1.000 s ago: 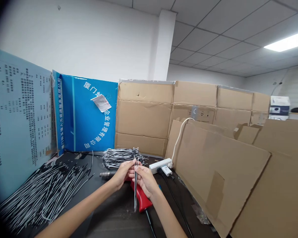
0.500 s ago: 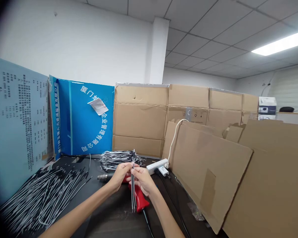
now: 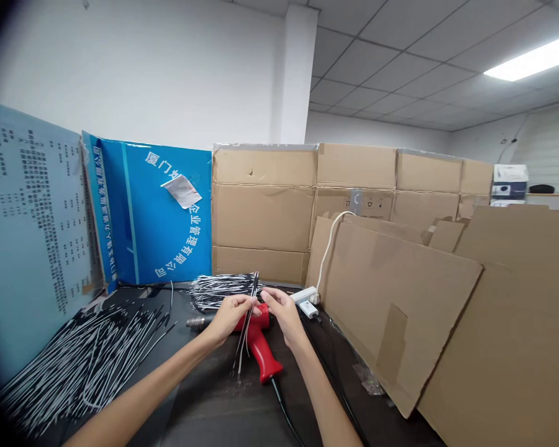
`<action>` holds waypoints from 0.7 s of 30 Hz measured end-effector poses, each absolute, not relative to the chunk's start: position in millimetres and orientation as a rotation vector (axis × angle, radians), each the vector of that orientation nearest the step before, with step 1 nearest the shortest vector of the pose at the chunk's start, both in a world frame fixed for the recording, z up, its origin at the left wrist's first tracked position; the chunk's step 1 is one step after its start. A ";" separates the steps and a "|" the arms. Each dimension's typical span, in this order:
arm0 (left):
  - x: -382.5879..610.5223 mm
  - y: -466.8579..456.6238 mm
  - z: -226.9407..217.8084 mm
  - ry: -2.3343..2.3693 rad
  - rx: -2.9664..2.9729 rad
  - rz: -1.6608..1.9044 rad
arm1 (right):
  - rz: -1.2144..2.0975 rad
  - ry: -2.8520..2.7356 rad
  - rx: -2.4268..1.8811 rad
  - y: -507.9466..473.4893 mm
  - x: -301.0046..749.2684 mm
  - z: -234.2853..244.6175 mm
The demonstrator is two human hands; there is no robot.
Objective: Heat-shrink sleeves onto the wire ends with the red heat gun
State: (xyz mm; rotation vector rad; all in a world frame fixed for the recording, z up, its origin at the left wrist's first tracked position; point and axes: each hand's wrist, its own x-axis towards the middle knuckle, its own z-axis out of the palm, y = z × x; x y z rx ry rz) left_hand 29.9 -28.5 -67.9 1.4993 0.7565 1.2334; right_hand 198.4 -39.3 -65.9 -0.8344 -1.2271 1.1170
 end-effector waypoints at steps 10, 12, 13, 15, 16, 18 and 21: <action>40.2 -40.7 -72.6 0.733 1.510 0.995 | 1.292 -0.942 -0.705 -38.2 189.0 -71.4; 40.3 -42.0 -72.2 0.740 1.482 0.996 | 1.295 -0.898 -0.702 -37.6 188.9 -72.6; 40.4 -42.6 -72.1 0.741 1.465 1.004 | 1.293 -0.877 -0.697 -37.3 189.1 -73.1; 40.9 -43.3 -72.2 0.748 1.438 1.029 | 1.280 -0.846 -0.683 -36.7 189.3 -74.0; 41.3 -43.5 -72.4 0.751 1.435 1.037 | 1.268 -0.837 -0.674 -36.3 189.2 -74.4; 42.0 -43.4 -73.1 0.759 1.453 1.044 | 1.246 -0.839 -0.660 -35.0 188.4 -74.6; 41.1 -41.8 -72.6 0.767 1.490 1.080 | 1.228 -0.880 -0.632 -32.9 186.7 -72.7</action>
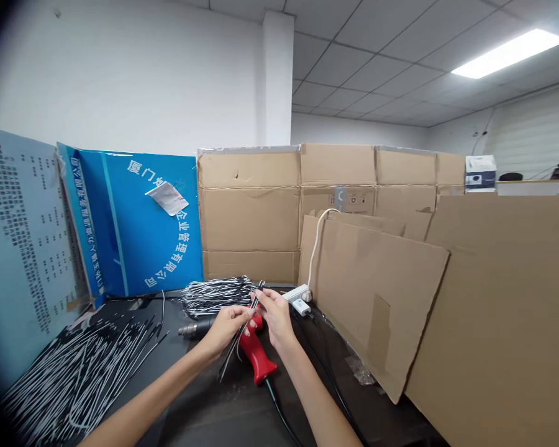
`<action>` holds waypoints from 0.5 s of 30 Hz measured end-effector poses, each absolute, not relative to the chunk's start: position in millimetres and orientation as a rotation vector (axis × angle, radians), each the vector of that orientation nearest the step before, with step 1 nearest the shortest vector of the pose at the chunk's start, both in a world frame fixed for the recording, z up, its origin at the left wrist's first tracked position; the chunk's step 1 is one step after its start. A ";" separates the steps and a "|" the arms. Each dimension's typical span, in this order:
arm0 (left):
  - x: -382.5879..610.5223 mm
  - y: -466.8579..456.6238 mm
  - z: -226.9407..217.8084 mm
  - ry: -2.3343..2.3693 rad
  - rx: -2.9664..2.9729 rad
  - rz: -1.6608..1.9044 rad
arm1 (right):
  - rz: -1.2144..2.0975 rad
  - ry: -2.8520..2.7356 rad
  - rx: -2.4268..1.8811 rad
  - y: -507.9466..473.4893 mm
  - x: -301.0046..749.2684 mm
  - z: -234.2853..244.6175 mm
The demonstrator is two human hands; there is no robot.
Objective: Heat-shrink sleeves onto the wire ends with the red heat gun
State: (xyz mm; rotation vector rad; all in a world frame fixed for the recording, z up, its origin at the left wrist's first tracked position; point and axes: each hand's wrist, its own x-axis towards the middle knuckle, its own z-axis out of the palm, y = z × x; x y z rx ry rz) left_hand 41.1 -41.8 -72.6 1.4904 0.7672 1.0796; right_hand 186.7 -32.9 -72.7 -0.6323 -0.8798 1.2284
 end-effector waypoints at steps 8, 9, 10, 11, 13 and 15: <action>8.0 -29.5 -35.4 0.800 1.520 1.209 | 0.703 -1.416 -1.119 -67.1 191.8 -74.6; 2.3 -28.4 -28.3 0.796 1.527 1.221 | 0.584 -1.536 -1.249 -75.4 191.3 -78.4; -2.9 -27.7 -21.8 0.793 1.533 1.228 | 0.469 -1.606 -1.401 -82.8 190.1 -82.7; -7.5 -27.3 -16.1 0.792 1.534 1.230 | 0.376 -1.662 -1.540 -88.7 188.3 -87.5; -14.1 -27.2 -7.9 0.797 1.519 1.222 | 0.273 -1.780 -1.715 -94.1 183.6 -97.0; -17.6 -27.9 -4.0 0.804 1.502 1.202 | 0.304 -1.847 -1.804 -90.7 179.5 -105.5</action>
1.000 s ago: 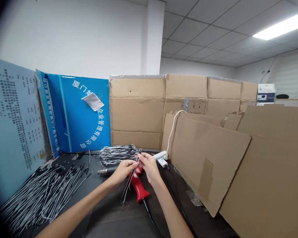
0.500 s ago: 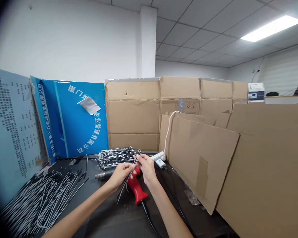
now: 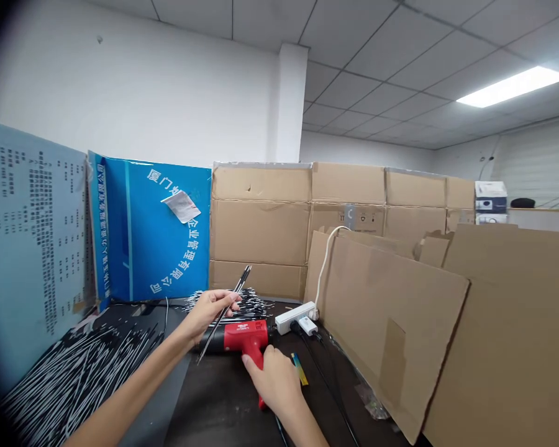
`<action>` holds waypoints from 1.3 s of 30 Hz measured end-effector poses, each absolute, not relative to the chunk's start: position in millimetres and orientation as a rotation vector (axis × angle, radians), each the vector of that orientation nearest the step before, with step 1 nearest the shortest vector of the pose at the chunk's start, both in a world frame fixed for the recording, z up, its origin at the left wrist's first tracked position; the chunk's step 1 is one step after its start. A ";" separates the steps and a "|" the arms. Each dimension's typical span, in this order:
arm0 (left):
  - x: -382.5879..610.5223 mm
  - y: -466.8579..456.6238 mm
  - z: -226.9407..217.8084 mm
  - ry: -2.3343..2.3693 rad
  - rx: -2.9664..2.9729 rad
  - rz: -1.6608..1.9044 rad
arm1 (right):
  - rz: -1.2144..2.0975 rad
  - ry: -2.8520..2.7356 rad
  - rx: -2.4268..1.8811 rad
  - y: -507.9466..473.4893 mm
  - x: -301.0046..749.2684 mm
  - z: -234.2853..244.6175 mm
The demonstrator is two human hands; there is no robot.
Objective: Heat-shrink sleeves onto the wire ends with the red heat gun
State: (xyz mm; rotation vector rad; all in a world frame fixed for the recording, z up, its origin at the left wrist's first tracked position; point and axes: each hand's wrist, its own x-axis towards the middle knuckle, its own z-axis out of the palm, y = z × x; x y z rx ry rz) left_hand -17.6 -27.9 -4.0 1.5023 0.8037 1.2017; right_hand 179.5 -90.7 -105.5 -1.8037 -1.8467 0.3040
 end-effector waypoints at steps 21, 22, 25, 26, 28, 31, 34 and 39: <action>-108.2 -11.2 35.6 1.172 1.902 1.171 | 1.322 -1.029 -0.630 -58.0 189.6 -60.4; -110.3 -7.9 33.0 1.197 1.887 1.178 | 1.389 -1.019 -0.556 -53.3 191.3 -56.9; -113.3 1.1 25.2 1.289 1.861 1.183 | 1.477 -1.050 -0.506 -44.8 195.8 -59.2; -113.9 3.5 23.4 1.326 1.865 1.177 | 1.461 -1.069 -0.518 -44.1 196.7 -63.3; -114.9 7.3 20.9 1.396 1.881 1.169 | 1.384 -1.099 -0.555 -45.5 197.1 -72.9; -115.4 12.2 17.1 1.490 1.928 1.151 | 1.302 -1.116 -0.599 -50.8 194.1 -83.6; -113.8 16.9 11.5 1.541 1.969 1.113 | 1.279 -1.122 -0.605 -54.3 190.5 -86.3; -110.2 19.1 6.5 1.593 2.021 1.067 | 1.250 -1.178 -0.622 -55.4 188.6 -85.5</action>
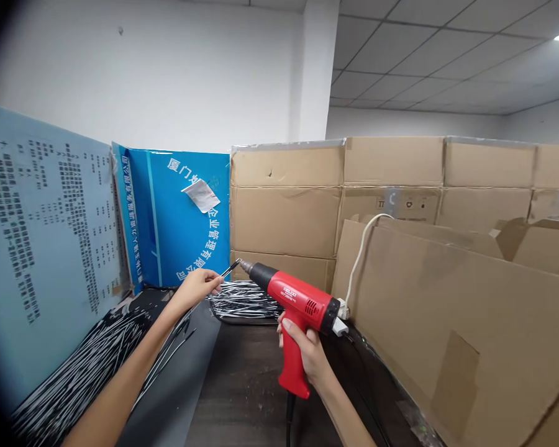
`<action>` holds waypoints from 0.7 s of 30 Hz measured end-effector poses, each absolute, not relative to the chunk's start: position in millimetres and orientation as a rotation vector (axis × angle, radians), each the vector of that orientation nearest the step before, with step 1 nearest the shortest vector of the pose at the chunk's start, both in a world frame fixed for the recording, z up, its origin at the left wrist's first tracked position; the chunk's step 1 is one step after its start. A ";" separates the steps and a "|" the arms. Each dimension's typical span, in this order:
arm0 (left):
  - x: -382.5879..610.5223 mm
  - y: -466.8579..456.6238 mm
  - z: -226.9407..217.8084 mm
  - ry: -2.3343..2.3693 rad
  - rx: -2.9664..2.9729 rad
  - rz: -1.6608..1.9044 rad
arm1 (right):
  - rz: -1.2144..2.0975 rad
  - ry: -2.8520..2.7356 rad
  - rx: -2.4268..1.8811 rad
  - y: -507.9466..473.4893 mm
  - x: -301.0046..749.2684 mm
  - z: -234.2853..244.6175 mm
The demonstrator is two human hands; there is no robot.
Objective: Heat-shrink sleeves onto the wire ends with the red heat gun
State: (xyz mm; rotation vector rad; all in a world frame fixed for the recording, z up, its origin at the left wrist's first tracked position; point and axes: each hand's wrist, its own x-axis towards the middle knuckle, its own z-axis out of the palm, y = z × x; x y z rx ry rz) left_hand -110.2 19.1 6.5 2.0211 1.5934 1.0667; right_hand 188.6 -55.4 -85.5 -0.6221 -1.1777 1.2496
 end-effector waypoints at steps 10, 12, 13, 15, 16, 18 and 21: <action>-102.8 21.8 -1.4 1.568 2.028 1.059 | 1.170 -1.245 -0.684 -58.4 187.2 -82.1; -100.1 20.7 -1.6 1.580 2.050 1.051 | 1.169 -1.242 -0.685 -58.3 187.4 -82.4; -98.8 19.8 -1.1 1.589 2.062 1.047 | 1.167 -1.245 -0.686 -58.2 187.6 -82.6; -96.6 17.4 0.3 1.606 2.077 1.044 | 1.161 -1.256 -0.688 -57.9 187.9 -82.9; -95.6 16.1 1.2 1.615 2.078 1.046 | 1.158 -1.259 -0.690 -57.7 188.0 -83.1; -93.9 13.3 2.7 1.642 2.076 1.055 | 1.159 -1.260 -0.690 -57.3 188.2 -83.6; -91.5 9.5 4.2 1.715 2.083 1.060 | 1.163 -1.265 -0.687 -56.4 188.6 -84.7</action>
